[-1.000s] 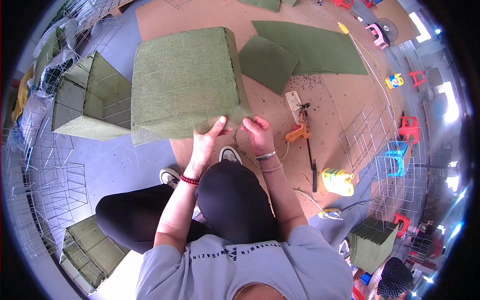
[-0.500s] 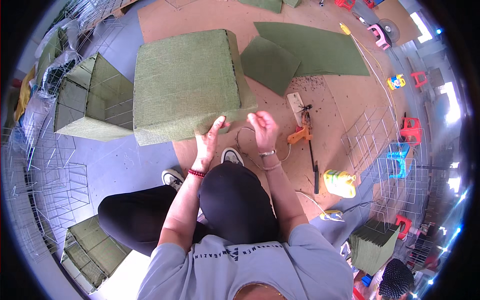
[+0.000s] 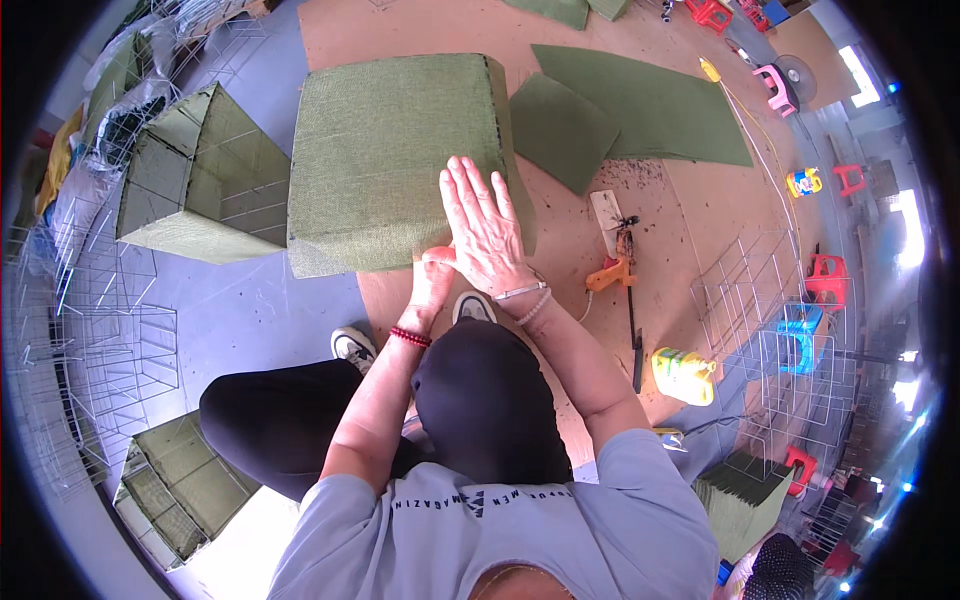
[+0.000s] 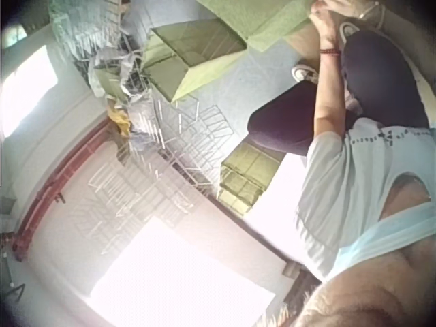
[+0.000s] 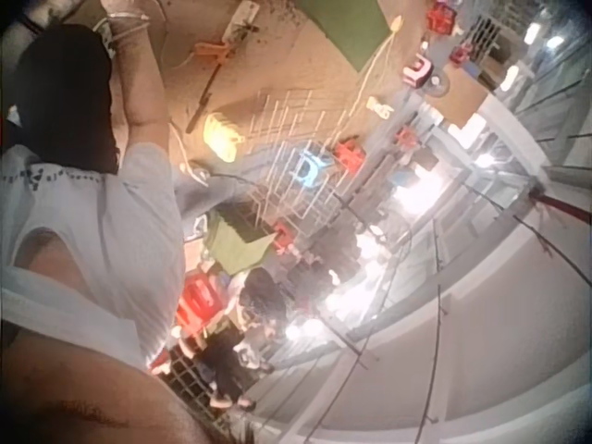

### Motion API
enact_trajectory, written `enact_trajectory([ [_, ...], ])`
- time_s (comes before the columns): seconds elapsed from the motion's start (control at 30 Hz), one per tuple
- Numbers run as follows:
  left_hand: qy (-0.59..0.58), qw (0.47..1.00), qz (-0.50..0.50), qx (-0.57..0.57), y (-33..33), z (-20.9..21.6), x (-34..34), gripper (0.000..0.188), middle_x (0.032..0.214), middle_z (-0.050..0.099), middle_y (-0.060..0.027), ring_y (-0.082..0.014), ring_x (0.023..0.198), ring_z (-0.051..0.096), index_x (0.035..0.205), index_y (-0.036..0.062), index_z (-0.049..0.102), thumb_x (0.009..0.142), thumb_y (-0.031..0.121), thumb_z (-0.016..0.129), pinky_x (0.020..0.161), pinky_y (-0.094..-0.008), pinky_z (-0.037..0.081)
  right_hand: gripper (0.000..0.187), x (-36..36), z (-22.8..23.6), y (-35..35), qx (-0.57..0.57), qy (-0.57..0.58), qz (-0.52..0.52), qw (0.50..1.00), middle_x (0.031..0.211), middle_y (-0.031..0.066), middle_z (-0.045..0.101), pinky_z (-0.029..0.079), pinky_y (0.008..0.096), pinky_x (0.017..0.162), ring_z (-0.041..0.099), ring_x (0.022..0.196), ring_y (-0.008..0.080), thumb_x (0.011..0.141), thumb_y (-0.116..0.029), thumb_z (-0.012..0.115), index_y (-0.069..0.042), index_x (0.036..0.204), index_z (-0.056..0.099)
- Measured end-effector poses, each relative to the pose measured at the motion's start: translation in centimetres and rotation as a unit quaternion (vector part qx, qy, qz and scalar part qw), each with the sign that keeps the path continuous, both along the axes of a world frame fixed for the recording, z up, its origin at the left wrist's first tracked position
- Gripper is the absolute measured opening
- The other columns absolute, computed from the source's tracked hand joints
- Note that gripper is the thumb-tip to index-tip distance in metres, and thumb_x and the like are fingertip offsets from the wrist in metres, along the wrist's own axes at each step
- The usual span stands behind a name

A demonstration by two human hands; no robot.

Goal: Gluing green fabric panels onto a wire-frame cube using a hot glue gun.

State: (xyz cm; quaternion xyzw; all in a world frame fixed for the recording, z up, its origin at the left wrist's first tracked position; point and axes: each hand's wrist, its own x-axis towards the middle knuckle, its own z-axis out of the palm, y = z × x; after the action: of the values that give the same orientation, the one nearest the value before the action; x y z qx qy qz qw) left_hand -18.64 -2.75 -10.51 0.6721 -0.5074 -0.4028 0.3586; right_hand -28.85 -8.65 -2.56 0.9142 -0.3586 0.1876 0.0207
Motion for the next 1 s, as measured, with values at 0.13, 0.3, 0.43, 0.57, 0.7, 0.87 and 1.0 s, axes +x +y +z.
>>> enact_trajectory([
  [0.13,0.251,0.953,0.088,-0.144,1.3,0.8,1.1,0.029,0.099,0.064,-0.0071,-0.0186,0.090,0.060,0.116,0.0038,0.058,0.090,0.016,0.054,0.084,-0.0309,0.046,0.099,0.3,-1.1,0.2,-0.003,-0.033,0.005,0.999,0.147,0.0141,0.022,0.009,0.0469,0.112,0.019,0.137,0.0256,0.069,-0.066,0.045,0.001,0.139,0.024],
  [0.3,0.341,0.904,0.220,-0.133,1.7,3.9,1.8,0.026,0.099,0.063,-0.0058,-0.0118,0.091,0.057,0.106,0.0010,0.061,0.083,0.013,0.066,0.082,-0.0275,0.044,0.096,0.0,-2.4,-0.2,-0.050,-0.027,0.000,0.998,0.145,0.0180,0.024,0.011,0.0496,0.110,0.021,0.136,0.0294,0.074,-0.068,0.040,0.003,0.138,0.023],
  [0.43,0.300,0.914,0.220,-0.162,1.3,3.3,2.1,0.023,0.095,0.064,-0.0058,-0.0118,0.086,0.057,0.101,0.0003,0.062,0.082,0.013,0.068,0.078,-0.0277,0.045,0.094,0.0,-4.0,-0.2,-0.127,-0.035,-0.004,0.991,0.144,0.0221,0.024,0.014,0.0524,0.108,0.024,0.134,0.0331,0.079,-0.067,0.038,0.005,0.137,0.022],
  [0.57,0.341,0.910,0.198,-0.125,1.2,1.6,3.0,0.020,0.091,0.065,-0.0057,-0.0122,0.082,0.058,0.097,0.0000,0.063,0.082,0.013,0.067,0.076,-0.0278,0.046,0.093,0.2,-2.7,1.1,-0.030,-0.078,0.013,0.996,0.145,0.0225,0.022,0.013,0.0506,0.109,0.022,0.135,0.0338,0.081,-0.063,0.040,0.006,0.139,0.018],
  [0.7,0.292,0.914,0.214,-0.185,0.7,1.3,2.5,0.021,0.085,0.065,-0.0046,-0.0138,0.077,0.058,0.095,-0.0008,0.062,0.084,0.016,0.066,0.073,-0.0286,0.046,0.088,2.6,0.9,-0.3,-0.039,-0.127,0.032,0.991,0.147,0.0167,0.021,0.012,0.0492,0.110,0.021,0.136,0.0293,0.079,-0.059,0.044,0.001,0.140,0.020],
  [0.87,0.274,0.928,0.174,-0.184,1.3,1.1,3.5,0.026,0.094,0.064,-0.0070,-0.0147,0.081,0.057,0.099,-0.0018,0.061,0.084,0.019,0.065,0.073,-0.0303,0.046,0.094,4.4,0.1,-1.3,-0.081,0.004,0.001,0.997,0.147,0.0132,0.023,0.013,0.0497,0.110,0.019,0.137,0.0259,0.076,-0.066,0.039,-0.001,0.141,0.019],
  [1.0,0.420,0.866,0.190,-0.192,3.1,2.1,4.3,0.027,0.095,0.063,-0.0066,-0.0128,0.079,0.057,0.099,-0.0021,0.061,0.083,0.019,0.067,0.073,-0.0293,0.046,0.096,4.0,-0.5,-1.1,-0.090,0.003,0.010,0.996,0.147,0.0137,0.024,0.013,0.0501,0.109,0.019,0.137,0.0262,0.076,-0.065,0.040,0.001,0.141,0.017],
])
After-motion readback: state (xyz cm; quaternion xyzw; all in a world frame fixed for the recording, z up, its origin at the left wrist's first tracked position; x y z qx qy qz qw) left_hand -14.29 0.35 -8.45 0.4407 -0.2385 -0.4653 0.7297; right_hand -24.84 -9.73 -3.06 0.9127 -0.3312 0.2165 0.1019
